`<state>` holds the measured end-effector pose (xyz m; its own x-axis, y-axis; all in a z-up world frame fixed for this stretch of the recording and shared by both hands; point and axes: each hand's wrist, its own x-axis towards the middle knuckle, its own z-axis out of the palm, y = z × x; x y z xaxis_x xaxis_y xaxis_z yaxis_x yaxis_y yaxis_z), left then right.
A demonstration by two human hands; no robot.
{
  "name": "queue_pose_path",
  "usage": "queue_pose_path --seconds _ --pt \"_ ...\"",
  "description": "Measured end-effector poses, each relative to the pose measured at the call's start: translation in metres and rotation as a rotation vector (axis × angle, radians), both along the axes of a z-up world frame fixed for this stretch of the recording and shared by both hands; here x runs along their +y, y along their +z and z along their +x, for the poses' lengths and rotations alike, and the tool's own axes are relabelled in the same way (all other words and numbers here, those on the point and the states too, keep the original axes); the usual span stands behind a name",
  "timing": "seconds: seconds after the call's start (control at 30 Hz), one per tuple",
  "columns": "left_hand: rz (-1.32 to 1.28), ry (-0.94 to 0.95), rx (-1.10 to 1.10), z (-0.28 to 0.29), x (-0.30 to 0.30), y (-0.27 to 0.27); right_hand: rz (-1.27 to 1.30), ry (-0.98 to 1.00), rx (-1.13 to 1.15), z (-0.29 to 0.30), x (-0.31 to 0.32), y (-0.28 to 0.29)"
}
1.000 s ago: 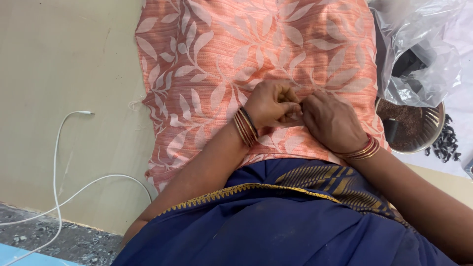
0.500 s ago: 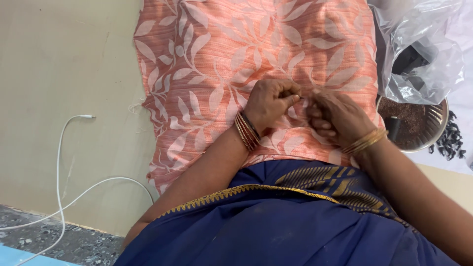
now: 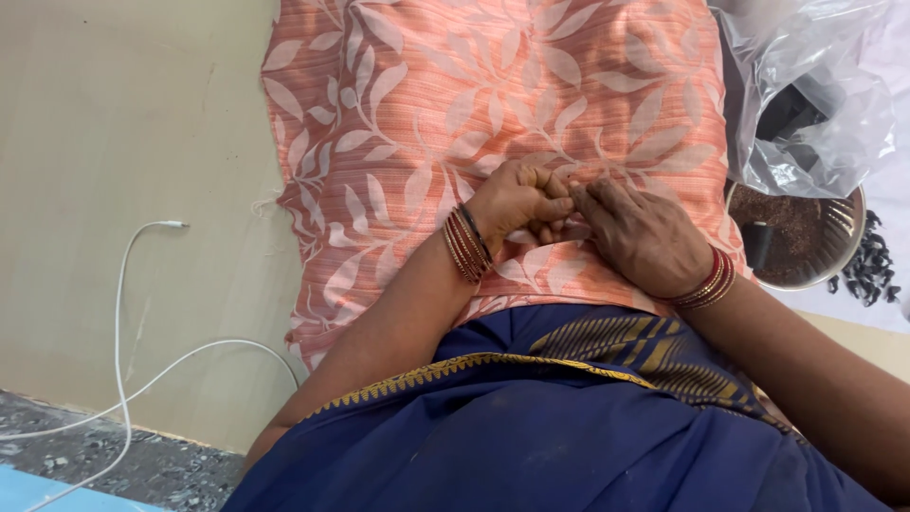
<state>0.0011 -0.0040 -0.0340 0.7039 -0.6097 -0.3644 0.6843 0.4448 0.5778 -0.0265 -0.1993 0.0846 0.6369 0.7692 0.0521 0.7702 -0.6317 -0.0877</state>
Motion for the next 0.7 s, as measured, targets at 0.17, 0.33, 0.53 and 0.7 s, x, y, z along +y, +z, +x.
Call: queue_pose_path --seconds 0.17,0.33,0.53,0.7 --pt "0.014 -0.039 -0.111 -0.001 -0.001 0.0 -0.008 0.044 0.079 0.003 -0.01 -0.006" --pt "0.163 0.009 -0.376 -0.001 -0.007 0.004 0.047 -0.095 0.167 -0.001 0.0 -0.002" --pt "0.67 0.256 -1.238 -0.002 0.006 0.06 0.372 -0.447 0.617 0.006 -0.022 -0.038" --pt "0.715 0.295 -1.36 -0.001 -0.002 0.041 0.625 -1.026 1.384 0.017 -0.006 -0.003"
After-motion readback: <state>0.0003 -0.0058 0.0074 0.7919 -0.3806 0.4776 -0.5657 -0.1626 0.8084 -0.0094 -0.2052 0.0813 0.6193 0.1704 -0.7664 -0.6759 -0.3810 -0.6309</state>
